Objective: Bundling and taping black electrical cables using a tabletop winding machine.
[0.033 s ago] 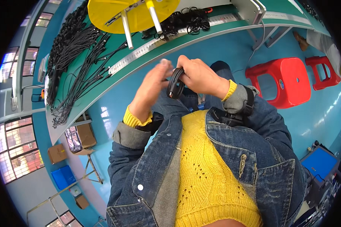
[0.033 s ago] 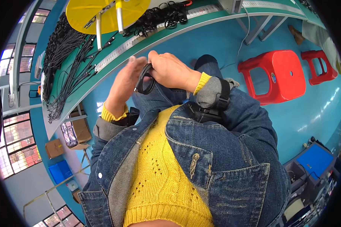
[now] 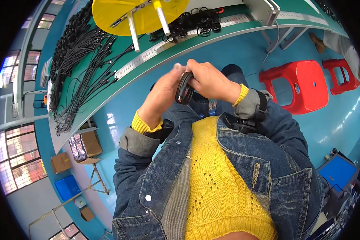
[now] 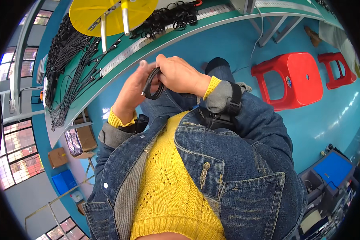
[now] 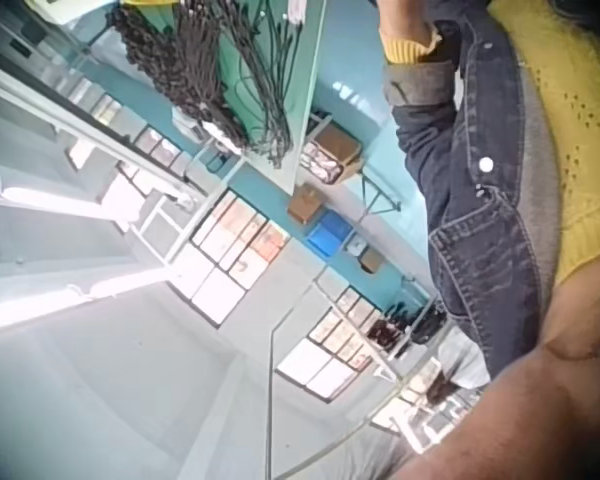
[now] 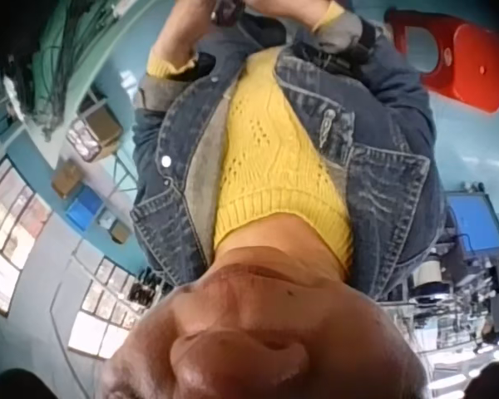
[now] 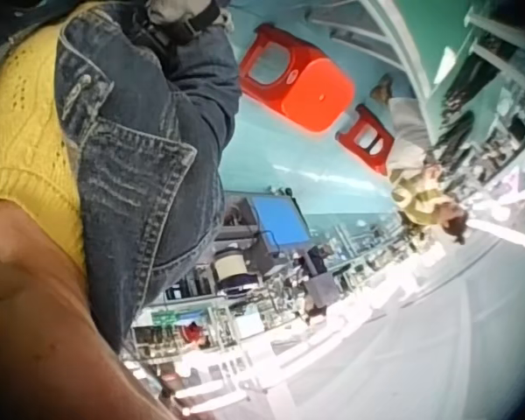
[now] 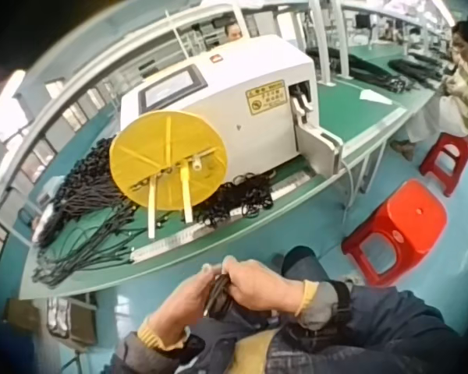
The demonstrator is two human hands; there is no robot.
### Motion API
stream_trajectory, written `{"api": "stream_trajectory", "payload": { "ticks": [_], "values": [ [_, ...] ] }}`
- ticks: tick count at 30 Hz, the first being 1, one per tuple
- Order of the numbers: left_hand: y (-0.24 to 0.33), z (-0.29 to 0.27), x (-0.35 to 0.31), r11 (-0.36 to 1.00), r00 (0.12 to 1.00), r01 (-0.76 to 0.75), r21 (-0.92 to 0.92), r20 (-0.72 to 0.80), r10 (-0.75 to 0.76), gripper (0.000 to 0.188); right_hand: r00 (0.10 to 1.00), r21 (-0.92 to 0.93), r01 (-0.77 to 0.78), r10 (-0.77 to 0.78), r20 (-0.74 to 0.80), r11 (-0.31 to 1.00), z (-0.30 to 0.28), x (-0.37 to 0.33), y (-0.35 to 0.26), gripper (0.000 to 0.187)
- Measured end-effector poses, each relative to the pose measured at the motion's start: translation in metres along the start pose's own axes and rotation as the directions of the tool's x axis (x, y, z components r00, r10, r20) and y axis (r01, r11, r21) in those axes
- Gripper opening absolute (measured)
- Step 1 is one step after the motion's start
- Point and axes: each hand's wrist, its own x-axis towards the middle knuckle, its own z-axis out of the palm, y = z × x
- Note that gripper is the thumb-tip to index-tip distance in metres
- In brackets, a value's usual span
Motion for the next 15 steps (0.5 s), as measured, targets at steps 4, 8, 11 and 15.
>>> {"api": "stream_trajectory", "payload": {
  "ticks": [4,8,11,15],
  "values": [
    [0.003,0.015,-0.004,0.978,0.980,0.161,0.131,0.096,-0.175,0.042,0.996,0.073,-0.073,0.069,0.062,0.995,0.004,-0.009,0.010,0.017],
    [0.010,0.020,0.000,0.898,0.929,0.357,0.255,-0.002,-0.369,0.040,0.996,0.048,-0.002,-0.002,0.087,0.999,0.008,-0.017,0.023,0.016],
    [0.007,0.012,0.007,0.875,0.894,0.433,0.216,0.020,-0.448,0.039,0.988,0.039,-0.097,0.091,0.121,0.995,0.006,-0.014,0.018,0.018],
    [-0.010,-0.002,0.012,0.829,0.832,0.520,0.206,0.099,-0.546,0.038,0.934,-0.377,-0.045,0.173,0.314,0.925,-0.009,-0.012,0.003,0.021]
  ]
}}
